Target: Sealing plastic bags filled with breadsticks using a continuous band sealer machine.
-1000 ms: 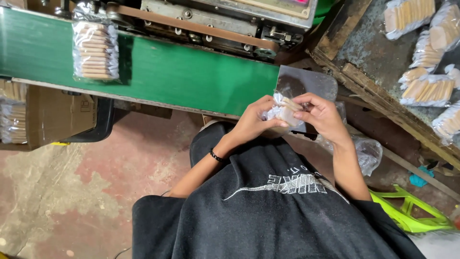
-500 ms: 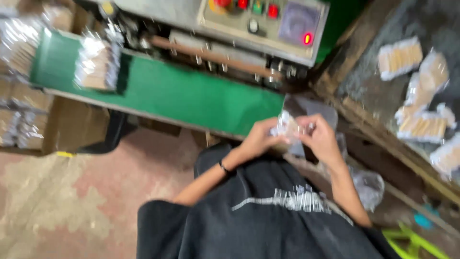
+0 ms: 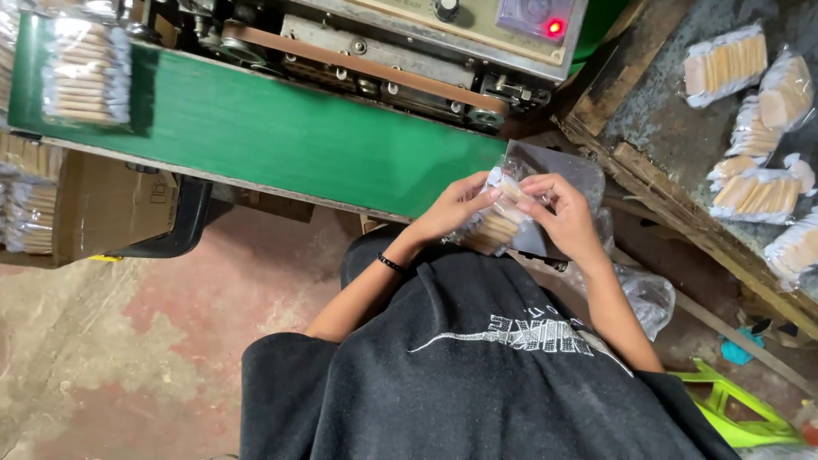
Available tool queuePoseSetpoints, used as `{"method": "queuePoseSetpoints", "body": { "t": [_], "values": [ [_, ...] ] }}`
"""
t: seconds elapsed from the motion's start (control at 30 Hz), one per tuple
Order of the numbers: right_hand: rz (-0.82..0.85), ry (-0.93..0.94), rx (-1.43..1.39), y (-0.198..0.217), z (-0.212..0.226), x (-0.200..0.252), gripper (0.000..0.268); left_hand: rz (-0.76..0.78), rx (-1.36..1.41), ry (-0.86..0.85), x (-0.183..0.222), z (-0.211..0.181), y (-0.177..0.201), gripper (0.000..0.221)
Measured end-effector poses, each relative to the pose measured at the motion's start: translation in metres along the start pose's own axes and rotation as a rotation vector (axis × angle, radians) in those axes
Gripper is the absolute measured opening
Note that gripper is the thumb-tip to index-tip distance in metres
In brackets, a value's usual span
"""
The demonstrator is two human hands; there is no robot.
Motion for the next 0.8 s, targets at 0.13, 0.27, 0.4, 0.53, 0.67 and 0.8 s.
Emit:
{"method": "queuePoseSetpoints", "body": {
  "t": [0.13, 0.27, 0.4, 0.53, 0.67, 0.8],
  "values": [
    [0.001, -0.049, -0.019, 0.008, -0.007, -0.004, 0.02, 0.055, -0.038, 0.031, -0.002, 0.002, 0.001, 0.052],
    [0.017, -0.084, -0.072, 0.007, 0.002, -0.006, 0.023, 0.07, -0.17, 0.065, 0.004, -0.01, 0.0, 0.08],
    [0.015, -0.056, -0.02, 0.006, 0.003, -0.004, 0.024, -0.087, -0.521, 0.101, 0.001, 0.003, 0.006, 0.048],
    [-0.014, -0.028, -0.024, -0.001, 0.008, 0.001, 0.03, -0.248, -0.721, 0.143, 0.006, -0.011, 0.002, 0.044],
    [0.048, 0.019, 0.068, -0.004, 0.004, 0.003, 0.05, -0.221, -0.745, 0.023, 0.007, -0.052, -0.015, 0.039],
    [0.057, -0.011, -0.052, -0.004, -0.022, 0.004, 0.05, -0.147, -0.766, -0.097, 0.005, -0.022, -0.001, 0.04]
  ]
}}
Point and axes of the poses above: each hand's wrist, its own x-axis away from the middle knuckle, its own y-axis out of the back of the hand, z = x × y, the point moved 5 cm from there along -x, towards the middle knuckle, and after that the axes turned 3 degrees about x, right-handed, at the moved point
